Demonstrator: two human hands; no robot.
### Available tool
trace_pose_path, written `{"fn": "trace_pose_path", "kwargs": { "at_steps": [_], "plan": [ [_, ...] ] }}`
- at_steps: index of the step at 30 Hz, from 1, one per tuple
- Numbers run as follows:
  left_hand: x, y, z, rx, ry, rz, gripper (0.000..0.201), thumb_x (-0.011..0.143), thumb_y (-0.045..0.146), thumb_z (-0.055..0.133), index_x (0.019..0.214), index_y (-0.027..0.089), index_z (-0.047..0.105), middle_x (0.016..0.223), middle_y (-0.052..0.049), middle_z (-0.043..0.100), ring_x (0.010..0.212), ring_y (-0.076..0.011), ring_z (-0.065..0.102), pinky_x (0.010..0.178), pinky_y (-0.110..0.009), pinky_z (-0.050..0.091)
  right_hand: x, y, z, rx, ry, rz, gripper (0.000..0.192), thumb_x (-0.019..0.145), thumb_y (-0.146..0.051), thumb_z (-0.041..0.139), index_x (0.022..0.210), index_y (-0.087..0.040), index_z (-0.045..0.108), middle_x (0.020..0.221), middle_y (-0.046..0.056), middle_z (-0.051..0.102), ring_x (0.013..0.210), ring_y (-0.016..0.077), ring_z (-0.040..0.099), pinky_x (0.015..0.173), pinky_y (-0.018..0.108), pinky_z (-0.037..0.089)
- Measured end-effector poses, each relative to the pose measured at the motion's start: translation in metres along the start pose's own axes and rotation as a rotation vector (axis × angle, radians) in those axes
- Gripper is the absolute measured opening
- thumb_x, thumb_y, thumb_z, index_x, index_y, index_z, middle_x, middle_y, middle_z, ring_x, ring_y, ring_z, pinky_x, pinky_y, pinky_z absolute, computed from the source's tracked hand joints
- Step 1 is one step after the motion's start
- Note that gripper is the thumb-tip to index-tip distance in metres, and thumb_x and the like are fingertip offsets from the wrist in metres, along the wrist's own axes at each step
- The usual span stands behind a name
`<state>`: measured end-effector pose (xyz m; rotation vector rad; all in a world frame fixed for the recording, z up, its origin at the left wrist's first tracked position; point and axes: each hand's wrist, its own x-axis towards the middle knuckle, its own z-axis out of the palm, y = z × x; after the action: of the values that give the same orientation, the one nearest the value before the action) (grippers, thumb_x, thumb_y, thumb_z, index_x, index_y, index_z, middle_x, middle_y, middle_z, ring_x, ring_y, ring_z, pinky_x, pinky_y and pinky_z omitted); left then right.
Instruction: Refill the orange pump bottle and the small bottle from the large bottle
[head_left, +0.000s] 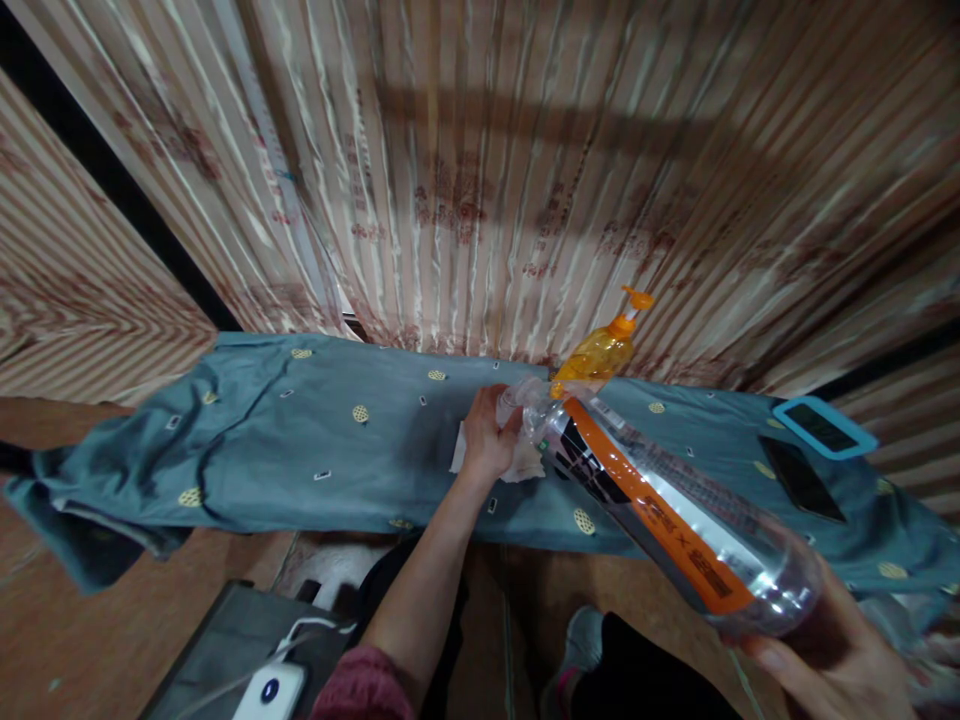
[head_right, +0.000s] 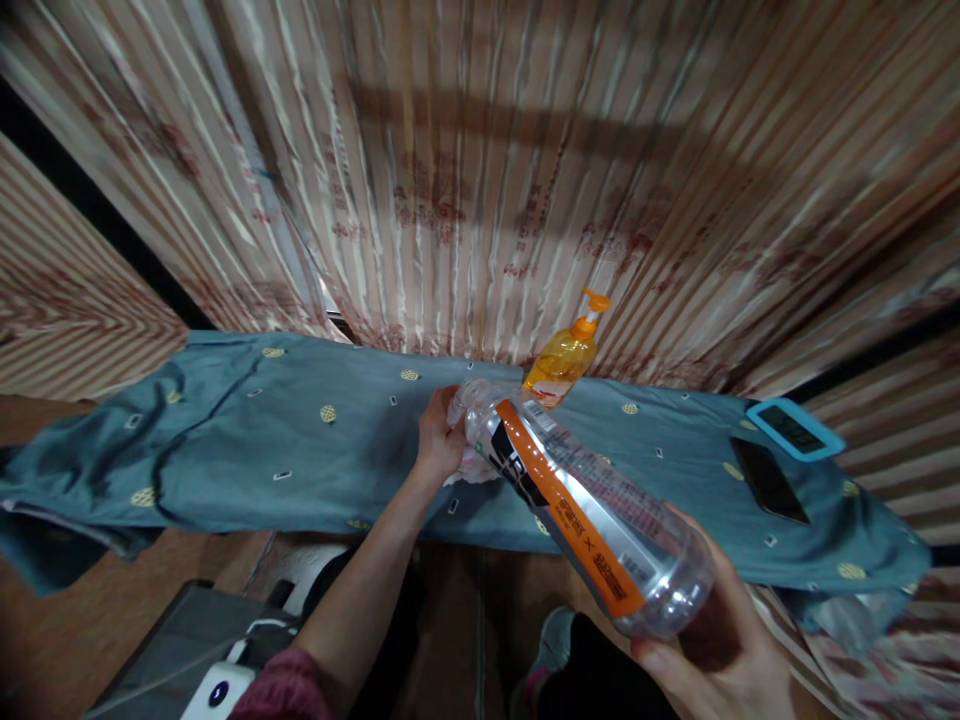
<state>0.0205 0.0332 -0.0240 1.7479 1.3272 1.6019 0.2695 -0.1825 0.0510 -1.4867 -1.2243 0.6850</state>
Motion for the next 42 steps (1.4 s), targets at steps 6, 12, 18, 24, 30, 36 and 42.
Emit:
{"fn": "trace_pose_path", "kwargs": {
  "at_steps": [6,12,18,24,30,36,42],
  "plan": [
    [-0.0001,0.0002,-0.0002,0.010,-0.007,-0.016,0.023,0.091,0.030,0.059,0.109,0.017,0.063,0.101,-0.010,0.070,0.096,-0.0258,0.068,0.086,-0.038,0.053,-0.0023,-0.0026,0.0005,0.043,0.012,0.036,0.073,0.068,-0.033,0.090,0.135,-0.027,0.064,0.127,0.005,0.075,0.110,0.0276,0.074,0.085,0.020,0.059],
    [0.0004,0.0015,-0.0015,0.019,-0.022,-0.018,0.023,0.092,0.033,0.059,0.109,0.018,0.063,0.100,-0.009,0.070,0.097,-0.0256,0.067,0.087,-0.038,0.053,-0.0056,-0.0034,0.0037,0.097,0.069,0.096,0.075,0.066,-0.033,0.090,0.136,-0.026,0.063,0.128,0.004,0.075,0.113,0.0255,0.073,0.088,0.017,0.056],
    [0.0004,0.0028,-0.0013,0.014,-0.015,-0.020,0.023,0.092,0.033,0.058,0.109,0.018,0.063,0.100,-0.009,0.069,0.097,-0.0253,0.067,0.087,-0.038,0.053,-0.0028,-0.0020,0.0015,0.050,0.033,0.102,0.079,0.064,-0.032,0.091,0.138,-0.023,0.062,0.129,0.007,0.074,0.114,0.0309,0.072,0.089,0.025,0.060],
    [0.0000,0.0016,-0.0007,0.021,-0.012,-0.026,0.024,0.092,0.033,0.059,0.109,0.017,0.063,0.101,-0.010,0.069,0.097,-0.0259,0.067,0.087,-0.038,0.053,-0.0005,-0.0041,0.0010,0.027,0.024,0.043,0.073,0.069,-0.033,0.089,0.137,-0.026,0.063,0.129,0.005,0.074,0.113,0.0291,0.073,0.089,0.024,0.060],
    [-0.0006,-0.0001,0.0003,0.008,0.006,0.008,0.023,0.092,0.033,0.058,0.109,0.017,0.063,0.100,-0.010,0.069,0.096,-0.0261,0.067,0.087,-0.039,0.053,-0.0021,-0.0036,0.0017,0.034,-0.001,0.028,0.070,0.070,-0.032,0.088,0.136,-0.029,0.063,0.129,0.002,0.074,0.112,0.0256,0.074,0.087,0.021,0.060],
    [0.0001,0.0020,-0.0016,0.014,-0.023,-0.007,0.022,0.092,0.030,0.060,0.109,0.017,0.062,0.102,-0.010,0.070,0.098,-0.0258,0.068,0.087,-0.039,0.053,-0.0029,-0.0032,0.0019,0.064,0.012,0.012,0.070,0.075,-0.035,0.084,0.140,-0.028,0.061,0.132,0.003,0.073,0.114,0.0237,0.073,0.089,0.018,0.057],
    [0.0005,0.0020,-0.0023,0.030,-0.035,-0.026,0.024,0.091,0.032,0.061,0.111,0.019,0.062,0.105,-0.010,0.070,0.101,-0.0262,0.068,0.090,-0.040,0.053,0.0008,-0.0044,-0.0013,-0.013,0.002,-0.032,0.071,0.074,-0.034,0.084,0.141,-0.034,0.060,0.133,0.001,0.072,0.114,0.0267,0.073,0.087,0.022,0.060]
  ]
}}
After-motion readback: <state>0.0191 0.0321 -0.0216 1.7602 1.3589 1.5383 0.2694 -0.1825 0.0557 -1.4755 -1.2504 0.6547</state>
